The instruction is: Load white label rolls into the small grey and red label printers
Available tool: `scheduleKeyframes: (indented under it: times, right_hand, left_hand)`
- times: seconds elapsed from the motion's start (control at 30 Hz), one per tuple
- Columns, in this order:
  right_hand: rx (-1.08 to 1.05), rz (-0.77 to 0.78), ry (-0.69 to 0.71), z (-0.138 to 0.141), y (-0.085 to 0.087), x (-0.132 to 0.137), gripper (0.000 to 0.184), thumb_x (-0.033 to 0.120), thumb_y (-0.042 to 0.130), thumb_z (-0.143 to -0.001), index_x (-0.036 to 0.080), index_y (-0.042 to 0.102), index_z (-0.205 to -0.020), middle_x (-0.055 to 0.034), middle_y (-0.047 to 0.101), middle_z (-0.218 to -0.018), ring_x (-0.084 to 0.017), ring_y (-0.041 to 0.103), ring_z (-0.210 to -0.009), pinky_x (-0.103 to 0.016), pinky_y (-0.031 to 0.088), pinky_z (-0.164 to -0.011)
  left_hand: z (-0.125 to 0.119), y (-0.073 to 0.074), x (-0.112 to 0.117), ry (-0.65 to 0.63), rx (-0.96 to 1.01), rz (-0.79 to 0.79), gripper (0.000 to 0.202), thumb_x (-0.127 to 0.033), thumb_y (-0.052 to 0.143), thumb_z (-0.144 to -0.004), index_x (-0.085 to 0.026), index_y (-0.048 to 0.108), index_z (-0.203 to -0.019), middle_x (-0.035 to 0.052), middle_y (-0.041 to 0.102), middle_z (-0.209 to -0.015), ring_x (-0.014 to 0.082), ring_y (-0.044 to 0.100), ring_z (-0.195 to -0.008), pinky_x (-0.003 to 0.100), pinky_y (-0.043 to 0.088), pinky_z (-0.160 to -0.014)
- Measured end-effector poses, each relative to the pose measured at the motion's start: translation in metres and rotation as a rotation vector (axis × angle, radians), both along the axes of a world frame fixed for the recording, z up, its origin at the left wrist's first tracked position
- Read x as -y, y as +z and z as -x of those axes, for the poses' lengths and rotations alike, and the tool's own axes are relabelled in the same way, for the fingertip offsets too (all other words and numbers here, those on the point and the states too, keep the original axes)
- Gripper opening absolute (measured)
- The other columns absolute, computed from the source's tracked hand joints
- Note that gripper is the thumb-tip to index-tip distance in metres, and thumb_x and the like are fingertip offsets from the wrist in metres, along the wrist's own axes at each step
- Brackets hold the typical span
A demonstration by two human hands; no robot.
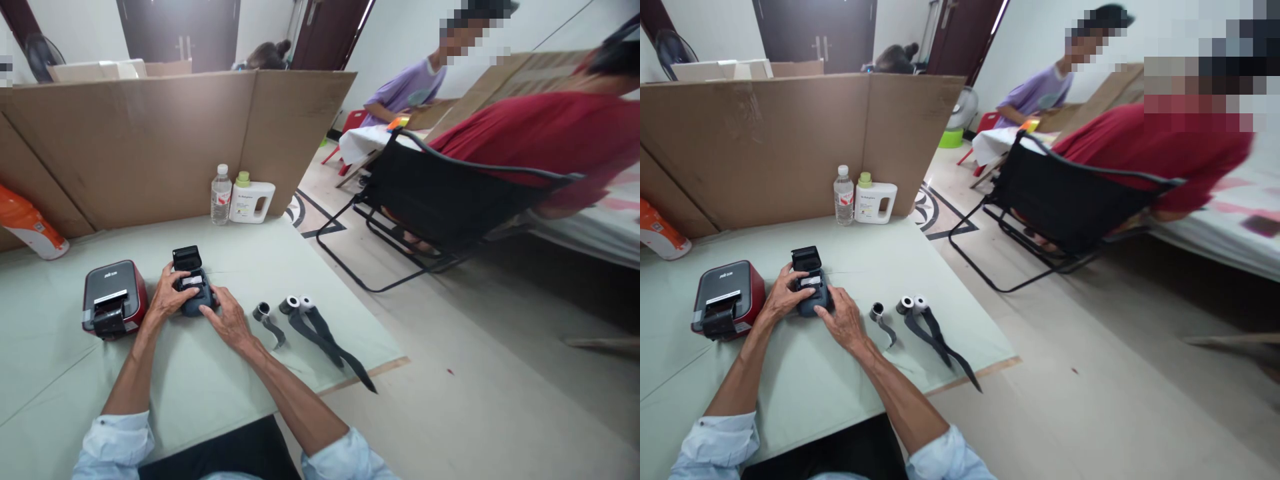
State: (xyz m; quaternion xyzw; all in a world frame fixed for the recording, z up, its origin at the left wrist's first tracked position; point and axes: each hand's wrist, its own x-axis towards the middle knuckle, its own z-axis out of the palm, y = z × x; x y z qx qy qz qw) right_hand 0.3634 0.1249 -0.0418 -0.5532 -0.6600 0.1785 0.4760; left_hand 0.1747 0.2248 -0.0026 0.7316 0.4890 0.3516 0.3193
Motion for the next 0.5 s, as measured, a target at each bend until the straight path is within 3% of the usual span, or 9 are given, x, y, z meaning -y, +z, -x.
scheduleKeyframes:
  times: [0.23,0.4,0.5]
  right_hand:
    - [-0.029,0.016,-0.001,0.0,0.002,0.0,0.05,0.038,0.065,-0.097,0.021,0.057,-0.144,-0.0111,0.068,-0.119,-0.025,0.068,-0.101,-0.041,0.058,-0.097]
    - [-0.035,0.026,0.003,0.0,0.004,0.001,0.049,0.037,0.064,-0.098,0.021,0.057,-0.143,-0.0103,0.068,-0.116,-0.025,0.067,-0.1,-0.04,0.057,-0.096]
    - [-0.033,0.016,0.007,0.0,0.006,0.001,0.048,0.037,0.064,-0.098,0.02,0.057,-0.143,-0.0105,0.068,-0.117,-0.024,0.067,-0.098,-0.039,0.057,-0.095]
  left_hand:
    - [0.0,0.003,0.004,-0.014,-0.065,-0.037,0.043,-0.044,0.087,-0.072,-0.021,0.08,-0.109,0.0146,0.043,-0.161,0.0399,0.044,-0.15,0.053,0.04,-0.123]
    - [0.007,0.006,0.007,-0.056,-0.131,-0.08,0.053,-0.043,0.091,-0.066,-0.022,0.078,-0.113,0.0139,0.038,-0.164,0.0409,0.046,-0.147,0.053,0.045,-0.119]
    - [0.011,0.011,0.009,-0.069,-0.181,-0.109,0.051,-0.038,0.091,-0.066,-0.024,0.078,-0.113,0.0126,0.043,-0.159,0.0406,0.048,-0.145,0.055,0.045,-0.119]
